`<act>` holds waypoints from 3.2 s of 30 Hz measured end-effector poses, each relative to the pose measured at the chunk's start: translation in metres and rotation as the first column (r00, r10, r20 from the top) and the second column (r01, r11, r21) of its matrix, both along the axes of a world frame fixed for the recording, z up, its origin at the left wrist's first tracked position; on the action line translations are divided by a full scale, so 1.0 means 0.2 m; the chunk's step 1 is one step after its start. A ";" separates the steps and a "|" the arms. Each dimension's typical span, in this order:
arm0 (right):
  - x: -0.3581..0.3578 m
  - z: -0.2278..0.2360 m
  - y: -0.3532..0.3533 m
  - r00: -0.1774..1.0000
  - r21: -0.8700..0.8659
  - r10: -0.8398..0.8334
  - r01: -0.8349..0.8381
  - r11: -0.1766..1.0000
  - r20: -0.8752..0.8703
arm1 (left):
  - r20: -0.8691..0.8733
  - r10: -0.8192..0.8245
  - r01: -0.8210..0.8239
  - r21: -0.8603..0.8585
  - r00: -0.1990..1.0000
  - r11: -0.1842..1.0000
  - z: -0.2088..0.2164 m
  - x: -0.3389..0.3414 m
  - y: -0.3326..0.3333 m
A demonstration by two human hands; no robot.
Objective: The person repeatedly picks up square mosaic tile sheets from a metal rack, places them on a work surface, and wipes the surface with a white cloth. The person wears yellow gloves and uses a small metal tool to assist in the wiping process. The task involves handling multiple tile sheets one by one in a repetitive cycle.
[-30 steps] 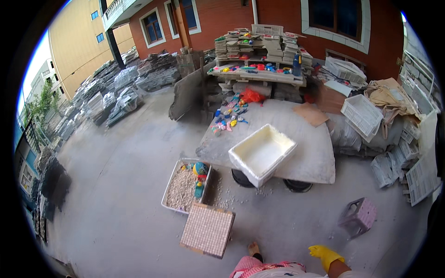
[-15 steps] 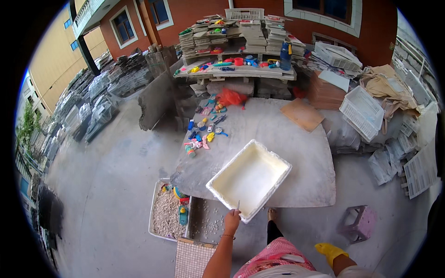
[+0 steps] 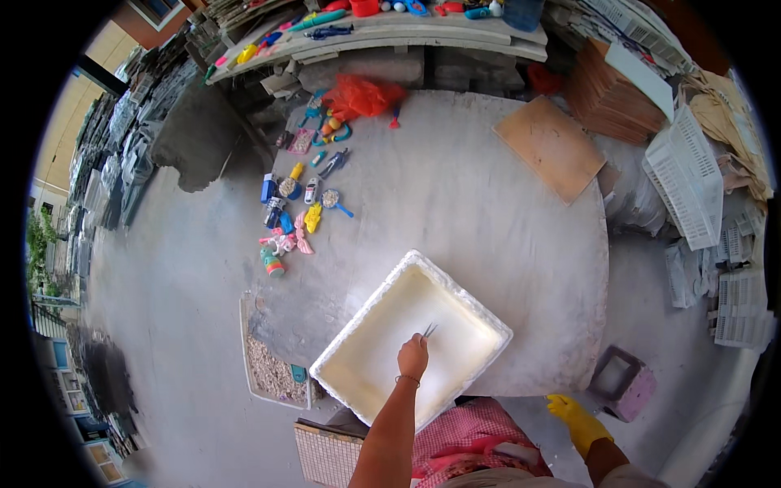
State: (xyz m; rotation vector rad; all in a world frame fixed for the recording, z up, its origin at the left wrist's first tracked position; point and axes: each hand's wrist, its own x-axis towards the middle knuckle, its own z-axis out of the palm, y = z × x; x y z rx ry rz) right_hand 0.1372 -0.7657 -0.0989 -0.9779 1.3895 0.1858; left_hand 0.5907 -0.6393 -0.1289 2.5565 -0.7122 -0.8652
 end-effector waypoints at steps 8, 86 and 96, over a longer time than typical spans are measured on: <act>-0.05 -0.02 -0.06 0.936 -0.147 0.346 -0.333 0.931 0.070 | -0.056 -0.021 0.023 0.041 0.998 0.999 0.03 0.04 -0.11; 2.04 1.48 0.92 0.290 -0.710 0.952 -0.690 0.136 -0.099 | -0.278 0.888 -0.880 -0.414 0.366 0.233 0.48 -1.84 2.19; 1.99 2.12 1.63 -0.080 -0.765 0.793 -0.221 -0.605 -0.604 | -0.371 0.928 -0.857 -0.482 0.012 -0.182 0.32 -2.26 2.38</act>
